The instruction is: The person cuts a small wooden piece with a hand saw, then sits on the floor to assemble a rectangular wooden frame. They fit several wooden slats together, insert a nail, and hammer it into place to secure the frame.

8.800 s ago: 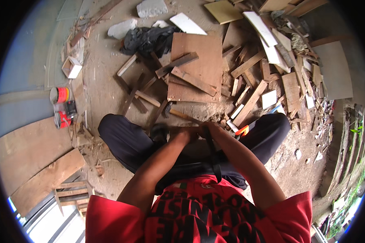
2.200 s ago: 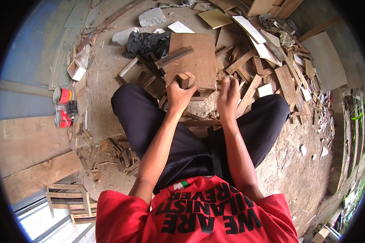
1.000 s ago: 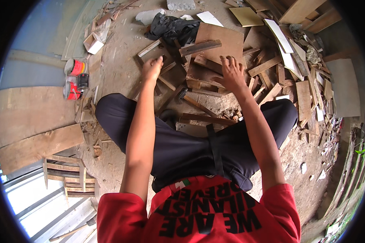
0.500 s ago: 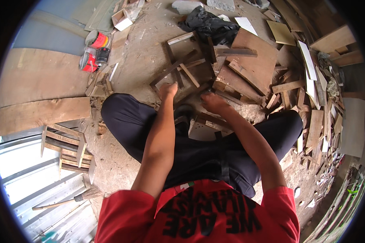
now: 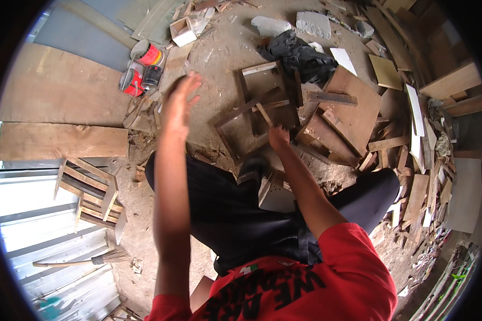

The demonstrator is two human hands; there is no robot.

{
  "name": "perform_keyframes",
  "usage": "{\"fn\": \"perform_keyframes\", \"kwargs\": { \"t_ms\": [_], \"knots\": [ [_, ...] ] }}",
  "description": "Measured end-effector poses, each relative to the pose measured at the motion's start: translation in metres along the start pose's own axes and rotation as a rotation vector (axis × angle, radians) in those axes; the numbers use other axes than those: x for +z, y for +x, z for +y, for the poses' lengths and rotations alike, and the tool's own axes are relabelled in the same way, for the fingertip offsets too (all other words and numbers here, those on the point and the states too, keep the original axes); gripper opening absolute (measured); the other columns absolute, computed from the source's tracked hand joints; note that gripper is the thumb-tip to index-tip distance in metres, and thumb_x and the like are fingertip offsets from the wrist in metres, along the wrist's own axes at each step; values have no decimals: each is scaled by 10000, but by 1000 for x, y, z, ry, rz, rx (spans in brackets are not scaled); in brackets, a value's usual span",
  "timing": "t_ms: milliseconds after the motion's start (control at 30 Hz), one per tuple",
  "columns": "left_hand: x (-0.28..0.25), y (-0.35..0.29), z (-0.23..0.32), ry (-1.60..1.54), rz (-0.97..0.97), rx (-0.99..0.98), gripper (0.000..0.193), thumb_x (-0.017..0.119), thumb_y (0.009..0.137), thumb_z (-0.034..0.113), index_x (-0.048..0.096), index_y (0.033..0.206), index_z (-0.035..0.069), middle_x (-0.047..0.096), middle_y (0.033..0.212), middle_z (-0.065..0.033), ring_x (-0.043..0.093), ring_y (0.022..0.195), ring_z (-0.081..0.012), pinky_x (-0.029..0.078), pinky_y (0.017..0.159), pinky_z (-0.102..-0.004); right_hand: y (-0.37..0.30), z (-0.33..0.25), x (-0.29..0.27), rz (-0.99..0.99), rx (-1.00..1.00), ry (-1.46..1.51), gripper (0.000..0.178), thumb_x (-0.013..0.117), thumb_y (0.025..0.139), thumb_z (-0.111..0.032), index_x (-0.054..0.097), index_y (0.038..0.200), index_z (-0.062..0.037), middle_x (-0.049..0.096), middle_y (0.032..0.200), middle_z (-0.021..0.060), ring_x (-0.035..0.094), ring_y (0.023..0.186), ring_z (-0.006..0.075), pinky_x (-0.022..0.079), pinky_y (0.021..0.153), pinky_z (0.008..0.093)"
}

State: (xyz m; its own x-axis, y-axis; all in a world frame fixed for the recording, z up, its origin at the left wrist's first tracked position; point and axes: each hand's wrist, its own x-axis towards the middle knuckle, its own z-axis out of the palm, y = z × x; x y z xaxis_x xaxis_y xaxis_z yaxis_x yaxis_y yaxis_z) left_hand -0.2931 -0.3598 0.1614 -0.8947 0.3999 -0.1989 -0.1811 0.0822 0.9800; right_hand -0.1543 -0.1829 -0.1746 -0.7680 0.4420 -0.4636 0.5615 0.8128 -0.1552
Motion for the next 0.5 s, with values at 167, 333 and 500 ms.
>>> {"fn": "perform_keyframes", "kwargs": {
  "t_ms": [167, 333, 500],
  "knots": [
    [-31, 4, 6, -102, 111, 113, 473, 699, 876, 400, 606, 1195, 63, 630, 1198, -76, 531, 1195, -190, 373, 1006, -400, 2, 0, 7, 249, 19, 49, 304, 535, 899, -169, 626, 1132, 5, 703, 994, 157, 692, 940, 303, 507, 867, 444],
    [-17, -8, -3, -355, 155, 62, 414, 682, 895, 336, 588, 1178, 49, 613, 1092, -67, 551, 1098, -206, 400, 968, -392, 2, -1, -16, 331, -51, 51, 371, 520, 907, -189, 545, 1209, 25, 697, 1047, 191, 692, 933, 356, 474, 918, 471],
    [-29, -10, -13, -364, 298, 195, 312, 687, 887, 246, 617, 1120, 50, 622, 1089, -57, 579, 1017, -182, 436, 882, -377, -15, -48, -58, 497, 125, 374, 405, 504, 924, -279, 521, 1158, 51, 700, 959, 234, 697, 916, 375, 423, 961, 513]
  ]
}}
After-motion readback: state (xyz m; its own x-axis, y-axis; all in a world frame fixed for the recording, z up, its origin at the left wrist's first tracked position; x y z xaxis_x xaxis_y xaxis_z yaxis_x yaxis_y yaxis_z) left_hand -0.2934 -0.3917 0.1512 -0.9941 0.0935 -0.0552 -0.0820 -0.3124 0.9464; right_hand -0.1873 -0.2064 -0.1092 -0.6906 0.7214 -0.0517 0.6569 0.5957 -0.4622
